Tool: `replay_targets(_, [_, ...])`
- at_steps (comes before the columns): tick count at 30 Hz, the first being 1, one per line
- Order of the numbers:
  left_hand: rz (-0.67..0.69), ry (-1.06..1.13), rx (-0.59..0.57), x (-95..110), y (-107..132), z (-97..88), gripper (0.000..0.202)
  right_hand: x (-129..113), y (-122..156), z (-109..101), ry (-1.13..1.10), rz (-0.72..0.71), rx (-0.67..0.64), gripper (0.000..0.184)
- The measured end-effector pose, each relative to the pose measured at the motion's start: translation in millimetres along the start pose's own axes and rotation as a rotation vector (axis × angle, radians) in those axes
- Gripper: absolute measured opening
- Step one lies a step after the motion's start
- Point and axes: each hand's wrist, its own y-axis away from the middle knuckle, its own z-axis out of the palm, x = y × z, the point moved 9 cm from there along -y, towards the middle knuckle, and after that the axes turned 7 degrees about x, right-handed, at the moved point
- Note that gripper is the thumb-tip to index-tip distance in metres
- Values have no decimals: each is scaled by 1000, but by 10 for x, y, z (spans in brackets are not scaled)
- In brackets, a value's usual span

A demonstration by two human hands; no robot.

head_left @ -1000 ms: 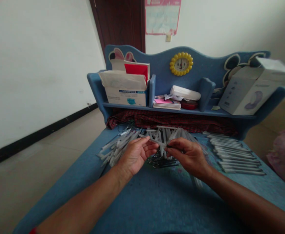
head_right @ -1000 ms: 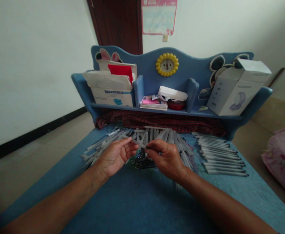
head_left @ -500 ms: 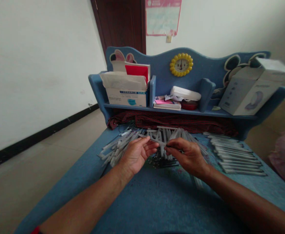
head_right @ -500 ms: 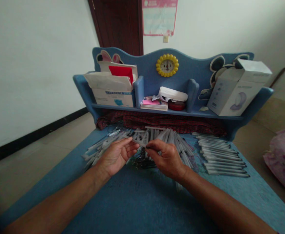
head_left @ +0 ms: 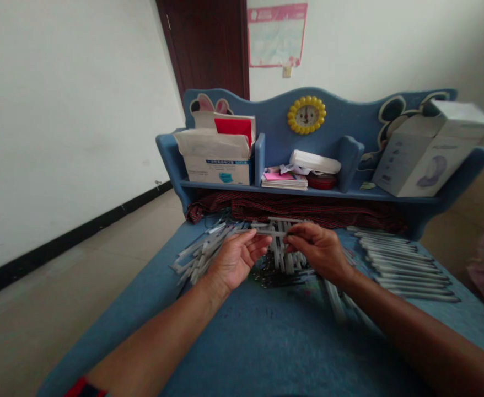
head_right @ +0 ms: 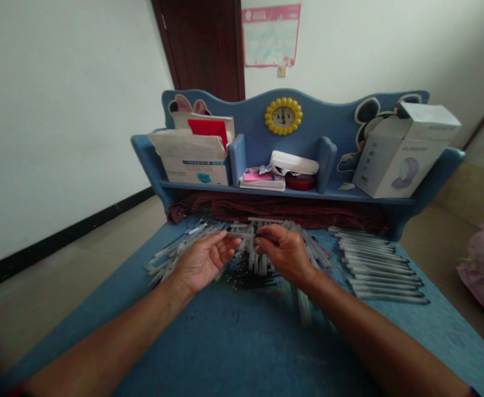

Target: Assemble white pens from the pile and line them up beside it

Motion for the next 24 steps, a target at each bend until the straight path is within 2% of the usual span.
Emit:
replay_targets(3, [26,32,12,55,-27,-44,13,4,-105,29,120,-63,-29,15])
replay_targets(7, [65,44,16,104,-69,-104,11,103,-174,78,113,-46,-52,14])
replay_targets(11, [91,19,9,112,-98,-129,10,169,-158,140,133,5,-126,16])
replay_targets(16, [112,-40,-30,109,-90,-91,8,242,-143,175,134,125,-229,36])
replay_targets(20, [113,-30,-24,107,-71,-69,9,330,-149,167,128,218,-272,42])
replay_targets(24, [125,-25,-11,113,-53,-58,10,300,-176,144,50,191,-250,29])
